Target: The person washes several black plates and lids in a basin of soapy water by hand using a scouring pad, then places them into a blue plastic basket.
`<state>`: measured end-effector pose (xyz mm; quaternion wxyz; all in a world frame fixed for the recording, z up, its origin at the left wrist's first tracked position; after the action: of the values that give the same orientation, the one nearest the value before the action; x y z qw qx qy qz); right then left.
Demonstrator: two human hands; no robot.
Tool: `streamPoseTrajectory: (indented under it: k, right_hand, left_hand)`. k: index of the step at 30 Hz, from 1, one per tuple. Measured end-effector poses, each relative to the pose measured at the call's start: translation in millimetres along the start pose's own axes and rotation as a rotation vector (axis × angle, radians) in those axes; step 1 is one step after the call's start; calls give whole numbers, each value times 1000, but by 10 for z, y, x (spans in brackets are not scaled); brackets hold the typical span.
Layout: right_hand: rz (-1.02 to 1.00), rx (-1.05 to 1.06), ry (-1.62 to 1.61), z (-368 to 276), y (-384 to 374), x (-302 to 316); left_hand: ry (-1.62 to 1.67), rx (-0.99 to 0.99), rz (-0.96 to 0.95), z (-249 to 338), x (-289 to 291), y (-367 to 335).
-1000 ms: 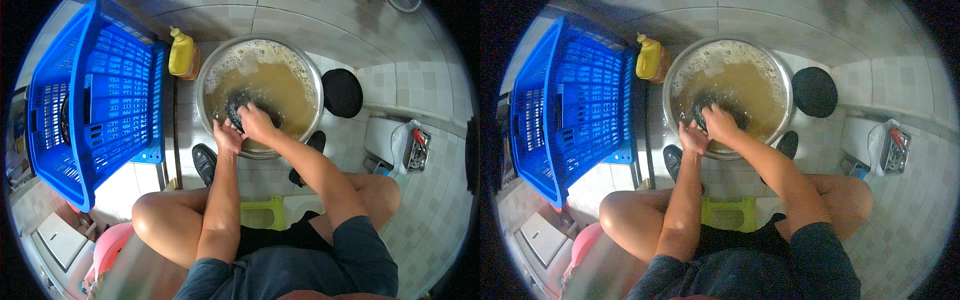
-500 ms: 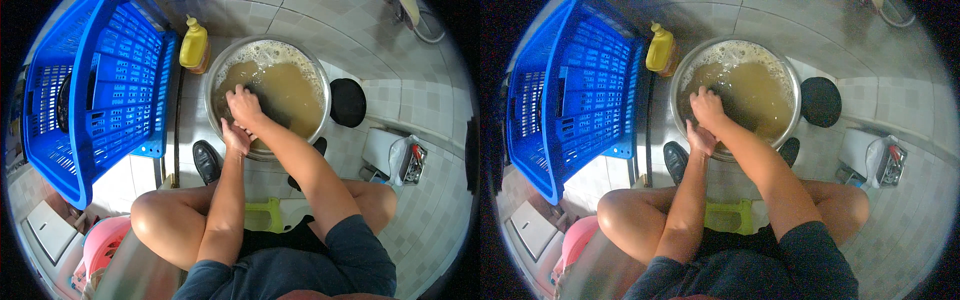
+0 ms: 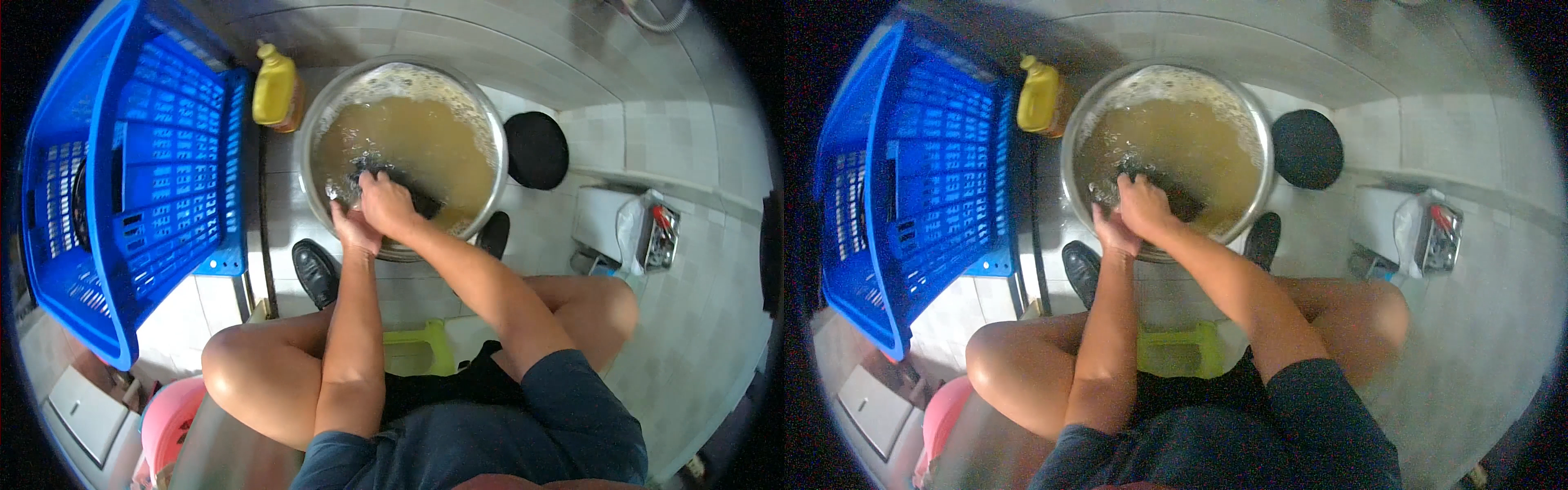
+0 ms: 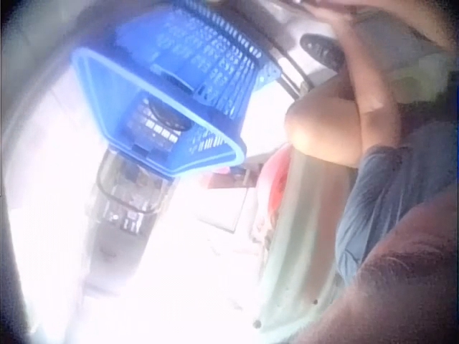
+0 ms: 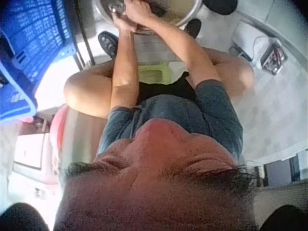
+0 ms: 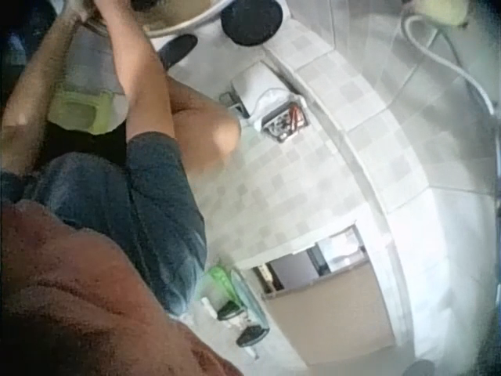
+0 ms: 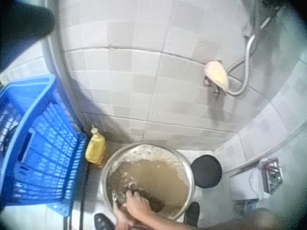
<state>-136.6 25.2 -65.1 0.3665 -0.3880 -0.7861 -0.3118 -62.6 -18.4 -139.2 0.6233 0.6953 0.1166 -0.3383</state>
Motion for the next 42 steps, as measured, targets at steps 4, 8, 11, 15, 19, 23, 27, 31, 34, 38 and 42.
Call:
streamPoseTrajectory:
  k: [4, 8, 11, 15, 19, 23, 27, 31, 34, 38, 42]
  right_hand:
    - [88, -170, -51, 302, 554, 39]
    - [259, -289, -70, 885, 854, 125]
    - [325, -371, -16, 1309, 776, 178]
    - [284, -506, 26, 1645, 463, 328]
    - [283, -507, -19, 1646, 358, 470]
    - [168, -367, -131, 964, 442, 210]
    - [253, -82, -158, 539, 584, 201]
    - [289, -179, -97, 773, 517, 345]
    - [265, -328, -46, 1085, 668, 353]
    - [139, -157, -188, 665, 806, 38]
    - [253, -216, -168, 811, 846, 91]
  left_hand:
    - [-144, -28, 24, 50, 138, -116]
    - [-358, -42, 187, 27, 168, -144]
    - [-403, -104, 243, -34, 67, -63]
    - [-450, -85, 196, -13, 47, -89]
    - [-497, -34, 138, -1, 115, -160]
    - [-523, 16, 95, 112, 216, -162]
    - [-337, 65, -13, -49, -6, -101]
    - [-358, 106, -31, 39, 43, -84]
    - [-381, 134, -8, -113, 13, -108]
    - [-306, 171, -72, -93, 108, -177]
    - [-456, 76, 16, -48, 215, -270]
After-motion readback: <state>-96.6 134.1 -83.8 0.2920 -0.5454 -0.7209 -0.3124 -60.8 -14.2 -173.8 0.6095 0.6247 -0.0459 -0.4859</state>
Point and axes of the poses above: each hand's wrist, its own y-axis away from the middle knuckle, its own x-axis out of the back of the hand, z = x × y, the point moved 7 cm from there along -y, towards the middle knuckle, and after that the axes turned 10 degrees about x, right-handed, at the moved point
